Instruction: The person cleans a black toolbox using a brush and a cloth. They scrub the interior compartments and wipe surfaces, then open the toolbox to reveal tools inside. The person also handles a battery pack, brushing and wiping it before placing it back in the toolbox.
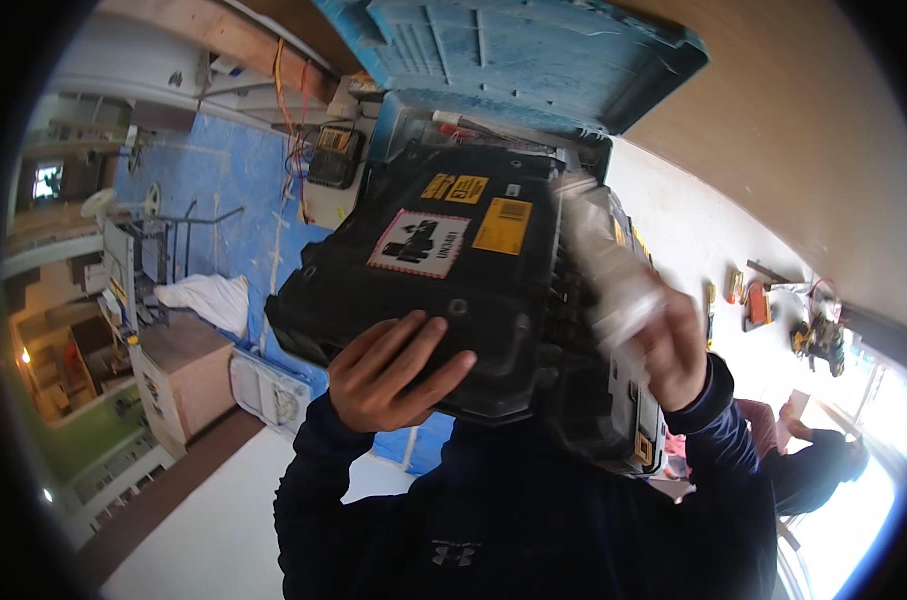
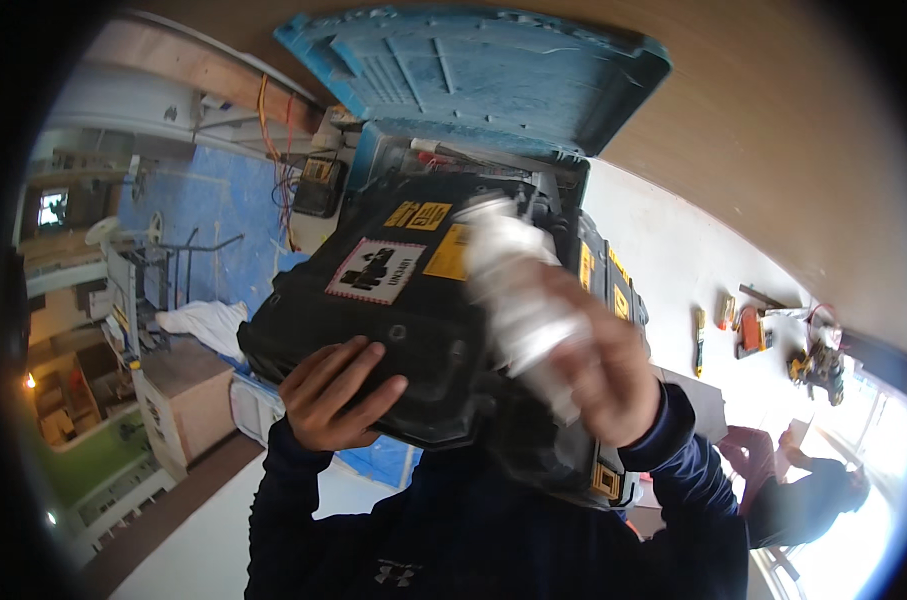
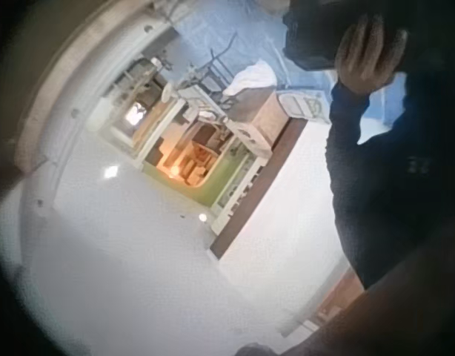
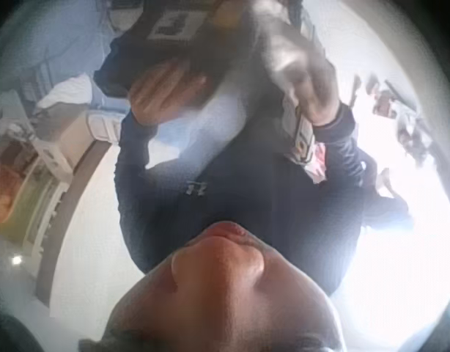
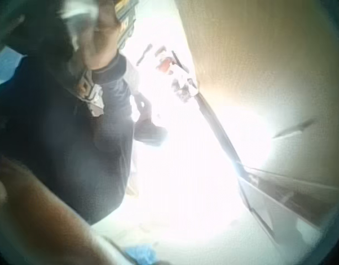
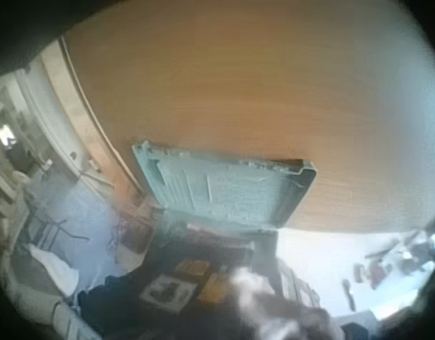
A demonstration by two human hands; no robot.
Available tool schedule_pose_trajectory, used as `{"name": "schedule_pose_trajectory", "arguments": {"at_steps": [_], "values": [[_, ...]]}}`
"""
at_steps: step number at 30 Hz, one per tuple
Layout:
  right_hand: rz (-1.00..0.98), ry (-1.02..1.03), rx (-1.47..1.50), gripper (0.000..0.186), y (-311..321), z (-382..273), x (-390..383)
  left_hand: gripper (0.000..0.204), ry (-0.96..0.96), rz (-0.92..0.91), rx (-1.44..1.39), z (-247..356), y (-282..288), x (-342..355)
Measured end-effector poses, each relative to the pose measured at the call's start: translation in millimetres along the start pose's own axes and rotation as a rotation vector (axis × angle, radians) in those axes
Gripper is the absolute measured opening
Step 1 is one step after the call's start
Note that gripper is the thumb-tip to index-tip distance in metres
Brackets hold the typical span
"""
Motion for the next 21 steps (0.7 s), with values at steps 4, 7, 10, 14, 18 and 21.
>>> {"name": "schedule_pose_trajectory", "arguments": {"at_steps": [4, 7, 10, 14, 18, 21], "values": [[-0.686, 0.377, -0.641, 0.050, -129, 33, 57, 0.033, 0.001, -0.009, 0.032, 13, -5, -5], [-0.598, 0.415, -0.923, 0.050, -146, 121, 141, 0.033, -0.003, 0.018, 0.068, 19, -5, -13], [-0.639, 0.298, -1.246, 0.044, -135, 229, 223, 0.033, -0.040, 0.049, 0.044, 17, -9, -18], [-0.632, 0.529, -0.290, 0.030, -214, 142, 196, 0.033, -0.009, 0.018, 0.028, 9, -5, -21], [-0.560, 0.649, -0.414, 0.041, -206, 58, 124, 0.031, 0.008, 0.034, -0.001, 4, -6, -24], [-0.404, 0.071, -0.879, 0.038, -80, 179, 152, 0.031, -0.036, 0.036, -0.028, 11, -13, -15]]}}
Point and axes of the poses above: each hand's wrist, its own x-axis towards the middle knuckle, its own y-axis out of the back of the hand, z = x × y, the point moved 10 cm from there along x, towards the middle knuckle, and after that the axes turned 1 degree about y, right-handed, at the moved point
